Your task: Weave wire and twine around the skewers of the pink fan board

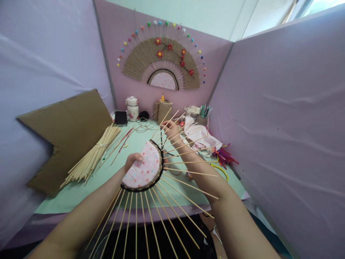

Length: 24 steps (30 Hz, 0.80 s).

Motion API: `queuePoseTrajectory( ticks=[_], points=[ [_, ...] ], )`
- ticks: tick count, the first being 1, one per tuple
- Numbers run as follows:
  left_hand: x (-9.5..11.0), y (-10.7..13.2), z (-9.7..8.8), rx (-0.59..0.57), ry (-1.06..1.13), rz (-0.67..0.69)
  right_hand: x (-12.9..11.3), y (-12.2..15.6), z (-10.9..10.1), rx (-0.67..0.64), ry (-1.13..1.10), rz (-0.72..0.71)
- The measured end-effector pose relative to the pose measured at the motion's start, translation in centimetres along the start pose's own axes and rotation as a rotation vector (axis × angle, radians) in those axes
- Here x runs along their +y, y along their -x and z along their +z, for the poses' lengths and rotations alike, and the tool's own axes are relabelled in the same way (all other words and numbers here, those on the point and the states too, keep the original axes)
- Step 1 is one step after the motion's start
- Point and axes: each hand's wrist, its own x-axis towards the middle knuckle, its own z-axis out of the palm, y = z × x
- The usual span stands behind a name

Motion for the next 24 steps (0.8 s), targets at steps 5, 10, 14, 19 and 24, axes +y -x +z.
queuePoseTrajectory(
  ticks=[5,10,14,19,24],
  points=[
    [-0.2,-0.2,-0.1,0.005,-0.009,0.034,-0.2,0.4,-0.3,0.049,-0.042,0.019],
    [-0.4,-0.4,0.5,0.019,-0.02,0.076,-1.0,0.9,-0.5,0.058,-0.053,0.054],
    [-0.4,-0.4,1.3,-0.015,-0.025,0.04,-1.9,1.6,-1.7,0.059,-0.052,0.083],
    [-0.6,-0.4,1.3,0.005,-0.028,0.081,-4.3,2.3,-5.3,0.008,-0.035,0.138],
    [-0.5,-0.4,1.0,0.005,-0.037,0.071,-8.5,3.0,-10.1,-0.128,-0.119,0.242]
  ],
)
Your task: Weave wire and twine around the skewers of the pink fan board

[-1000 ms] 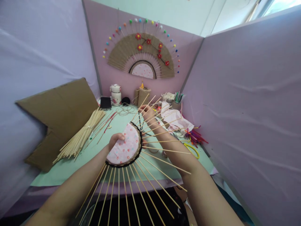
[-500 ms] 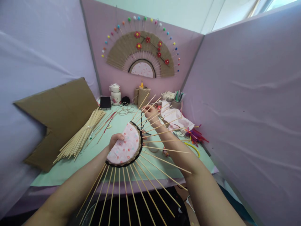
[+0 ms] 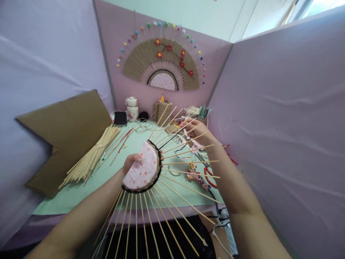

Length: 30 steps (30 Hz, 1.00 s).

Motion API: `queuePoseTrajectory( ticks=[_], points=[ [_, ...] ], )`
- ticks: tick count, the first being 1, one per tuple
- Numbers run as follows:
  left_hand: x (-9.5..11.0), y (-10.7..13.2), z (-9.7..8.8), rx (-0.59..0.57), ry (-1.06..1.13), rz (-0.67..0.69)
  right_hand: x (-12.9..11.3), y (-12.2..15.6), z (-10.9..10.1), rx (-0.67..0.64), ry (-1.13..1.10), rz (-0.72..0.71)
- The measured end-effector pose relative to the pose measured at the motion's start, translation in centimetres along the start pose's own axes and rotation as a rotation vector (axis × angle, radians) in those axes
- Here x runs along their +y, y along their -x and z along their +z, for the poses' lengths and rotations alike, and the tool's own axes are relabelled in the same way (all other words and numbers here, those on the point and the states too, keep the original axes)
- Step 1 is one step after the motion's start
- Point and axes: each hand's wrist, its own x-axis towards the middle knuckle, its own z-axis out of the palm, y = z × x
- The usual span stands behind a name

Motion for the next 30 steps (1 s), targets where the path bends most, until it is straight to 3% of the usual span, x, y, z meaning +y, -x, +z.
queuePoseTrajectory(
  ticks=[6,13,23,30],
  points=[
    [0.1,-0.1,0.0,0.006,0.002,0.02,-4.1,3.4,-2.8,-0.101,-0.053,0.01],
    [0.0,0.1,-0.6,0.032,0.002,-0.012,-5.5,5.2,-3.0,-0.046,0.039,-0.133],
    [0.4,0.1,0.5,-0.036,0.054,-0.051,-6.6,4.5,-1.5,0.115,0.171,-0.334],
    [0.4,0.0,0.4,-0.038,0.069,-0.054,-5.3,2.4,-1.4,0.156,0.1,-0.318]
  ],
)
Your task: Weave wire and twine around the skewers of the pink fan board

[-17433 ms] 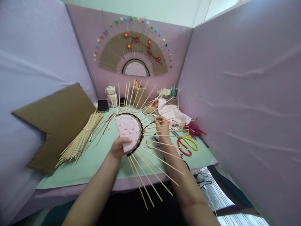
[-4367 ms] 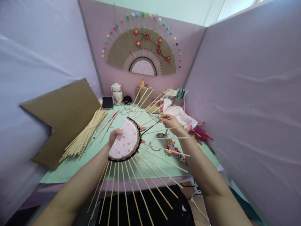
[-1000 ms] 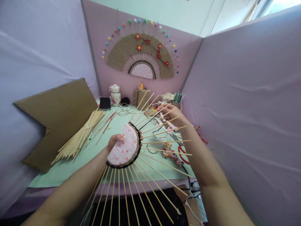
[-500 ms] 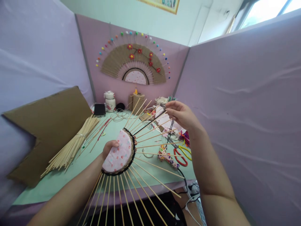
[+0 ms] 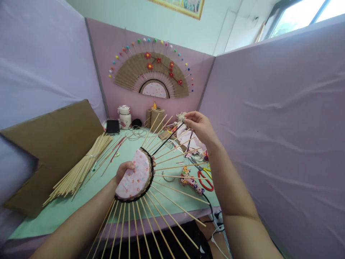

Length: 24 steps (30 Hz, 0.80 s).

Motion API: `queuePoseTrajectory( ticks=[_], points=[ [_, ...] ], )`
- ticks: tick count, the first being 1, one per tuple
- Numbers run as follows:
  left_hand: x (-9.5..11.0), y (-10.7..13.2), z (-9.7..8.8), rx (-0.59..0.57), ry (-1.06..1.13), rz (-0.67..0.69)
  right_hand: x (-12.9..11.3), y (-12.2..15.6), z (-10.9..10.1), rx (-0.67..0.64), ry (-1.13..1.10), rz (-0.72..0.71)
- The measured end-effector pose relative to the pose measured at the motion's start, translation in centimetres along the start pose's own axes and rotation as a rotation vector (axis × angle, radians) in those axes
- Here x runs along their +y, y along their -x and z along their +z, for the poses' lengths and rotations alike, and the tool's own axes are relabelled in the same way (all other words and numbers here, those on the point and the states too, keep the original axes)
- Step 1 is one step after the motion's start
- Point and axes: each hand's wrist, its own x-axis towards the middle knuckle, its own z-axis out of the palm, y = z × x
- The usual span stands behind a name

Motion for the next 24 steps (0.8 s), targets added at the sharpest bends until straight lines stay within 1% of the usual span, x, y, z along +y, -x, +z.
queuePoseTrajectory(
  ticks=[3,6,9,12,14,17,19,22,24],
  points=[
    [0.0,-0.1,-0.1,0.008,-0.033,0.012,2.1,-0.5,0.6,0.0,-0.054,0.078],
    [-0.1,-0.1,0.0,0.036,-0.058,0.063,5.1,-0.8,2.4,0.016,-0.043,0.141],
    [-0.1,0.0,0.0,0.054,-0.074,0.072,8.4,-1.2,5.6,0.019,-0.005,0.186],
    [0.0,0.1,-0.1,0.048,-0.077,0.076,11.4,-1.4,9.6,-0.004,0.018,0.208],
    [0.1,0.2,-0.2,0.044,-0.073,0.079,12.9,-1.4,12.4,-0.025,0.026,0.215],
    [0.2,0.2,-0.4,0.072,-0.065,0.056,14.2,-1.0,16.1,-0.081,0.029,0.217],
    [0.2,0.3,-0.6,0.114,-0.052,0.045,14.7,-0.5,18.0,-0.135,0.028,0.222],
    [0.0,0.2,-0.9,0.189,-0.039,0.084,15.2,0.1,20.0,-0.206,0.028,0.234],
    [-0.2,0.1,-1.1,0.232,-0.047,0.127,15.3,0.5,20.6,-0.231,0.026,0.238]
  ],
)
